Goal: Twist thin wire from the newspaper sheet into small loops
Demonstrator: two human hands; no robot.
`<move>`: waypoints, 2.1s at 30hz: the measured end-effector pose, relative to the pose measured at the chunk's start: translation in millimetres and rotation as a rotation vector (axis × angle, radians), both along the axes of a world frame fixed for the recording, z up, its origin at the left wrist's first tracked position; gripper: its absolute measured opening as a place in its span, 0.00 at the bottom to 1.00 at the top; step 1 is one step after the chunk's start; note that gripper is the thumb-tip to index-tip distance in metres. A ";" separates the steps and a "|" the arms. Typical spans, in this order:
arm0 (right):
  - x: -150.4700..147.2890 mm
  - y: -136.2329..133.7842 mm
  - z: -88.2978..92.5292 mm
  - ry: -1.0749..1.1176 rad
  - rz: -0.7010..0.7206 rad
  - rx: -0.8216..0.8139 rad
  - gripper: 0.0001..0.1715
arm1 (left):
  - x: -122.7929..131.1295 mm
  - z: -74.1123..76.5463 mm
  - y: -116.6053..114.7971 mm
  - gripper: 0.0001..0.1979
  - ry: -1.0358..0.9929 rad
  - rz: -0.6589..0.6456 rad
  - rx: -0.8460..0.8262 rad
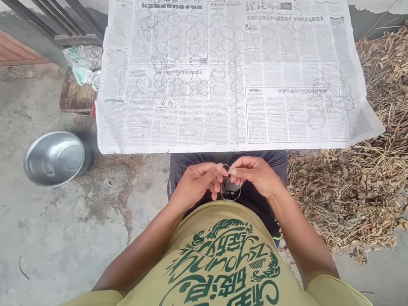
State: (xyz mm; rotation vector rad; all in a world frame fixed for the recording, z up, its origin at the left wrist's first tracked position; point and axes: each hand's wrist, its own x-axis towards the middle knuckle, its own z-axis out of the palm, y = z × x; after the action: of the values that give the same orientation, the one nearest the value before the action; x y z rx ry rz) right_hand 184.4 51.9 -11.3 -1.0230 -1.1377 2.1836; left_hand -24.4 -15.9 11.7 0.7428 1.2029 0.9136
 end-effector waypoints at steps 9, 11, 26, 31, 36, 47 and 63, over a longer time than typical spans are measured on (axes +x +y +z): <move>-3.0 -2.3 -0.1 -0.039 -0.063 -0.012 0.14 | 2.0 -7.5 -3.7 0.23 0.175 -0.041 0.026; -3.0 -2.1 0.0 -0.046 -0.071 -0.008 0.14 | 0.4 -8.4 -3.9 0.23 0.109 -0.068 0.002; -8.5 -0.7 2.3 -0.094 -0.063 0.027 0.09 | -9.3 -13.2 6.9 0.20 -0.141 -0.205 -0.177; -9.0 0.8 1.3 -0.139 -0.022 0.073 0.10 | -6.3 -17.8 10.4 0.22 -0.200 -0.216 -0.186; 7.4 -3.7 26.2 -0.424 -0.184 0.701 0.11 | -5.6 -13.9 10.6 0.22 -0.207 -0.072 -0.158; 22.9 -28.2 45.9 -0.561 0.159 1.670 0.19 | -0.4 13.4 9.2 0.20 -0.265 0.010 -0.050; 24.8 -19.9 36.0 -0.980 0.208 1.736 0.31 | -3.2 19.4 5.8 0.15 -0.084 -0.141 0.016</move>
State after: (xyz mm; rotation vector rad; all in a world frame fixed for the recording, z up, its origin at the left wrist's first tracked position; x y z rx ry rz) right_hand 209.2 32.0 24.7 -0.9174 -2.6706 -0.0201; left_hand -27.5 -10.1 31.2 0.7844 1.0566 0.8302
